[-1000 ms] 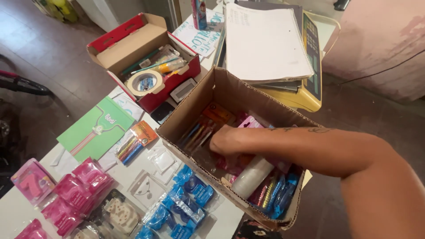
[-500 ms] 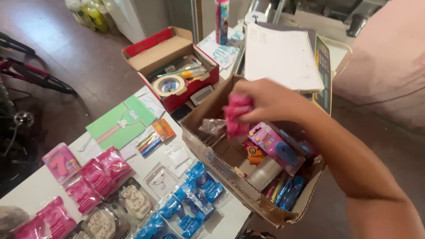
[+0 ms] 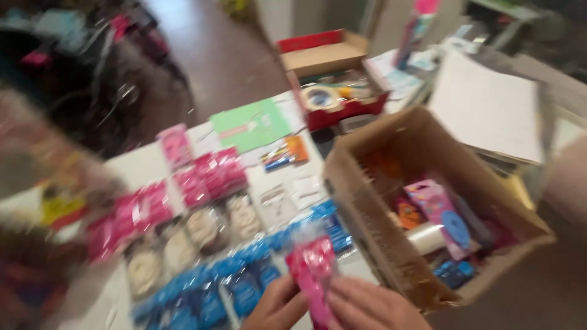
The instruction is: Sorting and packing small gift items into a cardboard box on a table
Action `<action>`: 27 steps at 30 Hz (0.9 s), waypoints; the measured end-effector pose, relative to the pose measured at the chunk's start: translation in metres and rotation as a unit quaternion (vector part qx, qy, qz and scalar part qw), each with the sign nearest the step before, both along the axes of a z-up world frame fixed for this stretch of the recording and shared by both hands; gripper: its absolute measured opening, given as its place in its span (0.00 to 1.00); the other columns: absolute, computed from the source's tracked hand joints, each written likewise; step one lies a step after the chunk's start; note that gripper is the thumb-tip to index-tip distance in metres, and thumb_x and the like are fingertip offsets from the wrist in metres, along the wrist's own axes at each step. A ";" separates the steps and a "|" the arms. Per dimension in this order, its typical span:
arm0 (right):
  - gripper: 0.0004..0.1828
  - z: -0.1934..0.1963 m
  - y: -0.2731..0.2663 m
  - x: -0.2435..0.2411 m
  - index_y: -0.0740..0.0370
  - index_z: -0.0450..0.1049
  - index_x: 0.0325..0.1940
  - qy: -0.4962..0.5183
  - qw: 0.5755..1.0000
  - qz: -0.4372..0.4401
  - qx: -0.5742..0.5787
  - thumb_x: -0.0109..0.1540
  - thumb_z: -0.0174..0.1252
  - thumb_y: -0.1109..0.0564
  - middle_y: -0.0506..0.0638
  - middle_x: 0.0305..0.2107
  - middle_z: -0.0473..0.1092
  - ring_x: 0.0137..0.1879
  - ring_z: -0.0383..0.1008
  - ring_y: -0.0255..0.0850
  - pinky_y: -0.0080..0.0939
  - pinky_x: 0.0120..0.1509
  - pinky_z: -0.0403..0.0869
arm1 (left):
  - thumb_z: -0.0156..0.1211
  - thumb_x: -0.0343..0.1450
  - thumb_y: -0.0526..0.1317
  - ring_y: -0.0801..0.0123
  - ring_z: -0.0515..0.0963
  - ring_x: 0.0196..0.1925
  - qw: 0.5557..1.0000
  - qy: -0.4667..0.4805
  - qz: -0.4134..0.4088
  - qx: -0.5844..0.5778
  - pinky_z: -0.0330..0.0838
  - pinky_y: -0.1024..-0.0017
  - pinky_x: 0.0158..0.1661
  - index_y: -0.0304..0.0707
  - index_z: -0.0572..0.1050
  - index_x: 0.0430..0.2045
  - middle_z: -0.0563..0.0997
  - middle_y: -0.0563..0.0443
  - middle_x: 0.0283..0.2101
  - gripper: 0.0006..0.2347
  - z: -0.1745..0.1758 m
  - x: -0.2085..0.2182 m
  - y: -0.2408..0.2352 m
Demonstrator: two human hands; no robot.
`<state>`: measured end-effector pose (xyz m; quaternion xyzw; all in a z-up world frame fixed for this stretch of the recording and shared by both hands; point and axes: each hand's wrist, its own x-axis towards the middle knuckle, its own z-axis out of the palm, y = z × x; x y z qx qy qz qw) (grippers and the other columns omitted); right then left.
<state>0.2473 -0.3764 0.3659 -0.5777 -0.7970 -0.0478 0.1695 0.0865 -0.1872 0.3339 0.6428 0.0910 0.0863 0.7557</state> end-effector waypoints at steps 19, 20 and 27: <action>0.43 -0.063 0.088 -0.045 0.65 0.63 0.71 0.220 0.964 -0.089 0.117 0.56 0.75 0.52 0.64 0.66 0.66 0.69 0.74 0.52 0.46 0.65 0.78 | 0.71 0.65 0.36 0.60 0.87 0.46 0.953 -0.037 0.286 -0.098 0.86 0.64 0.49 0.30 0.76 0.50 0.87 0.40 0.44 0.19 -0.040 -0.030 0.022; 0.41 -0.065 0.089 -0.045 0.66 0.64 0.70 0.240 0.957 -0.100 0.131 0.57 0.74 0.54 0.64 0.65 0.68 0.70 0.73 0.53 0.46 0.66 0.78 | 0.68 0.67 0.39 0.61 0.86 0.49 0.958 -0.070 0.268 -0.074 0.85 0.65 0.50 0.29 0.75 0.52 0.86 0.40 0.48 0.20 -0.041 -0.030 0.021; 0.29 -0.064 0.078 -0.049 0.60 0.70 0.69 0.562 0.805 -0.189 0.001 0.62 0.58 0.60 0.50 0.54 0.79 0.49 0.79 0.35 0.35 0.55 0.76 | 0.67 0.69 0.37 0.59 0.87 0.49 0.961 -0.060 0.258 -0.082 0.84 0.62 0.53 0.31 0.77 0.51 0.87 0.41 0.47 0.17 -0.028 -0.028 0.019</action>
